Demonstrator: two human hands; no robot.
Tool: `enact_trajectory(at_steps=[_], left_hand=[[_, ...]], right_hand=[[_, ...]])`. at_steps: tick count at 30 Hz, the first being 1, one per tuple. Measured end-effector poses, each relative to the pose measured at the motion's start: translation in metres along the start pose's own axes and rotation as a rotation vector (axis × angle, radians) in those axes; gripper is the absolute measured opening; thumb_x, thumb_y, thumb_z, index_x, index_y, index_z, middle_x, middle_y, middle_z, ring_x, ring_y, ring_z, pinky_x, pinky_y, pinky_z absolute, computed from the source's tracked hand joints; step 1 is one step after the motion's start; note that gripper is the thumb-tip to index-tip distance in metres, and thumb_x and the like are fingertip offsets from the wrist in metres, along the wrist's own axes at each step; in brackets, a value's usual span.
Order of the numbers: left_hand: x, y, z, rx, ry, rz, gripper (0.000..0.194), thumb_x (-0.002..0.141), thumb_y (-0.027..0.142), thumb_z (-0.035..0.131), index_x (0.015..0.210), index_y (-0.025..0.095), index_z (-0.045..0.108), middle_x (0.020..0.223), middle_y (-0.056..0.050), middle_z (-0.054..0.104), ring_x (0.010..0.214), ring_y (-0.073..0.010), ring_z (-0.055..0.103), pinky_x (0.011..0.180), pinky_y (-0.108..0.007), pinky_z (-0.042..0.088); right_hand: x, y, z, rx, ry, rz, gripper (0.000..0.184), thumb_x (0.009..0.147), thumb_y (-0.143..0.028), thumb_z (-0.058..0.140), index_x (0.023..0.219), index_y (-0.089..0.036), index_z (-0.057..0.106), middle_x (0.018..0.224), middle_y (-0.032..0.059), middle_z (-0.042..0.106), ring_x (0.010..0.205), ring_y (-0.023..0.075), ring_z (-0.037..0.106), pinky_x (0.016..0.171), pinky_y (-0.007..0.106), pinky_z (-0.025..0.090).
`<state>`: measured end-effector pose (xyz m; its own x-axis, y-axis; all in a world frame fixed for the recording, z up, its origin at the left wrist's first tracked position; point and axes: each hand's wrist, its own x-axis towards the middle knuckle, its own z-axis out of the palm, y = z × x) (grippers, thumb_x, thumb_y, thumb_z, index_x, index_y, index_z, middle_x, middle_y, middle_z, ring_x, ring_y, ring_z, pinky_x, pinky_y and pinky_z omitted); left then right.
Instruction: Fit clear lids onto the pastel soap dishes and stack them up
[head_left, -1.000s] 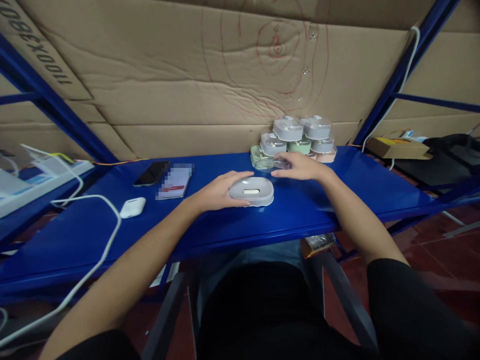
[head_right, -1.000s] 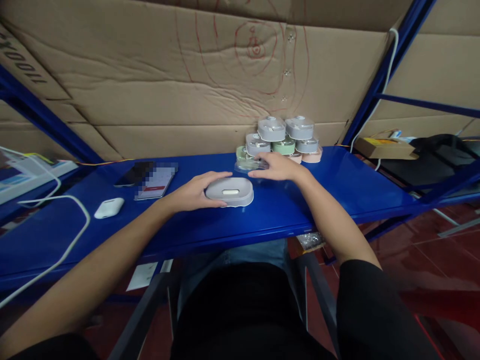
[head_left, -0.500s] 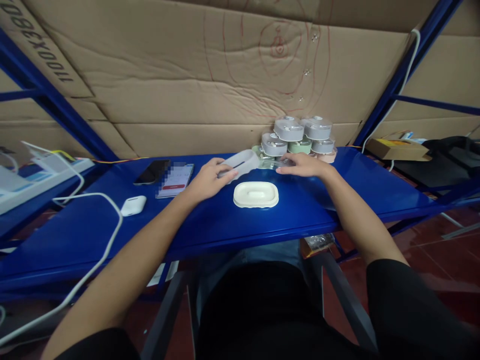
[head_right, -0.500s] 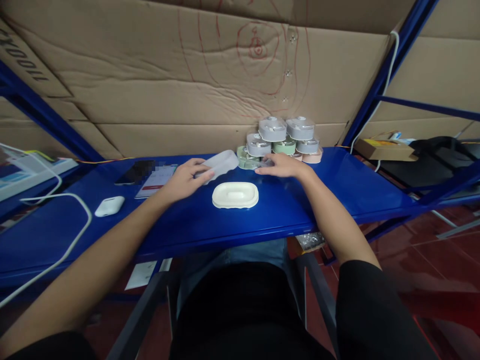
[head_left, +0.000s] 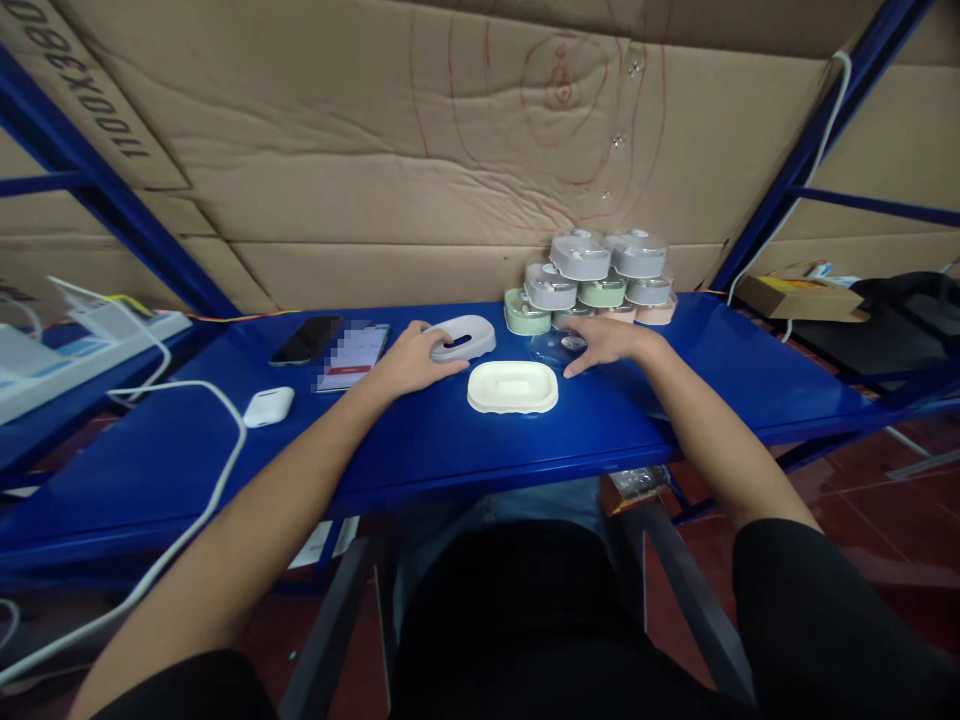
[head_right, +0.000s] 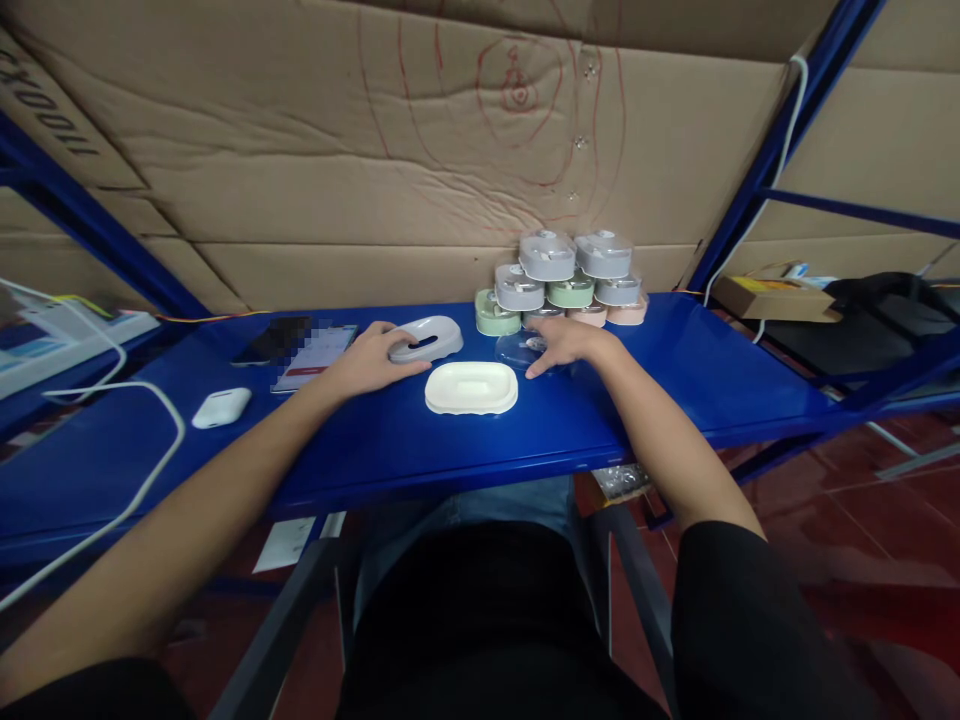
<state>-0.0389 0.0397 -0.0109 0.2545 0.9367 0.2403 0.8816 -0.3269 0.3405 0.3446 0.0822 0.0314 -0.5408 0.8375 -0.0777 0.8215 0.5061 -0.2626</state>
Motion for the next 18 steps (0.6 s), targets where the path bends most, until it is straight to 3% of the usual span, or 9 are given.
enact_trajectory(at_steps=[3, 6, 10, 14, 18], left_hand=[[0.003, -0.004, 0.001, -0.024, 0.0, 0.027, 0.076, 0.082, 0.067, 0.081, 0.142, 0.019, 0.076, 0.135, -0.018, 0.065, 0.142, -0.0434, 0.06, 0.127, -0.057, 0.048], [0.004, -0.005, 0.0, -0.046, 0.036, 0.046, 0.065, 0.084, 0.059, 0.083, 0.136, 0.02, 0.078, 0.134, -0.016, 0.07, 0.142, -0.0419, 0.061, 0.126, -0.057, 0.049], [-0.003, 0.009, -0.009, -0.174, 0.133, 0.144, 0.06, 0.083, 0.06, 0.084, 0.131, 0.024, 0.077, 0.143, -0.013, 0.073, 0.139, -0.0376, 0.065, 0.126, -0.055, 0.049], [-0.016, 0.039, -0.016, -0.359, 0.045, 0.348, 0.077, 0.079, 0.064, 0.09, 0.14, 0.021, 0.071, 0.147, -0.015, 0.073, 0.135, -0.0367, 0.07, 0.121, -0.052, 0.054], [-0.022, 0.06, -0.009, -0.301, -0.059, 0.415, 0.08, 0.075, 0.059, 0.093, 0.143, 0.024, 0.07, 0.148, -0.014, 0.074, 0.137, -0.0392, 0.07, 0.122, -0.054, 0.053]], right_hand=[[0.0, 0.0, 0.001, 0.004, 0.003, -0.001, 0.108, 0.075, -0.058, 0.1, 0.166, -0.02, 0.058, 0.17, 0.0191, 0.06, 0.155, 0.0464, 0.06, 0.131, 0.059, 0.048], [0.0, 0.001, 0.001, -0.008, 0.012, -0.006, 0.103, 0.077, -0.057, 0.098, 0.165, -0.02, 0.06, 0.169, 0.0184, 0.062, 0.152, 0.0457, 0.062, 0.129, 0.058, 0.05], [0.0, 0.003, -0.002, 0.003, 0.012, 0.004, 0.096, 0.079, -0.059, 0.095, 0.162, -0.022, 0.062, 0.162, 0.0165, 0.068, 0.145, 0.0437, 0.068, 0.124, 0.057, 0.055], [-0.001, 0.004, -0.004, 0.007, 0.01, -0.015, 0.093, 0.081, -0.063, 0.092, 0.158, -0.02, 0.064, 0.158, 0.0183, 0.07, 0.137, 0.0427, 0.072, 0.12, 0.058, 0.058], [-0.002, 0.001, -0.004, -0.005, 0.003, -0.016, 0.091, 0.082, -0.061, 0.09, 0.157, -0.019, 0.063, 0.159, 0.0197, 0.069, 0.137, 0.0424, 0.072, 0.12, 0.057, 0.056]])
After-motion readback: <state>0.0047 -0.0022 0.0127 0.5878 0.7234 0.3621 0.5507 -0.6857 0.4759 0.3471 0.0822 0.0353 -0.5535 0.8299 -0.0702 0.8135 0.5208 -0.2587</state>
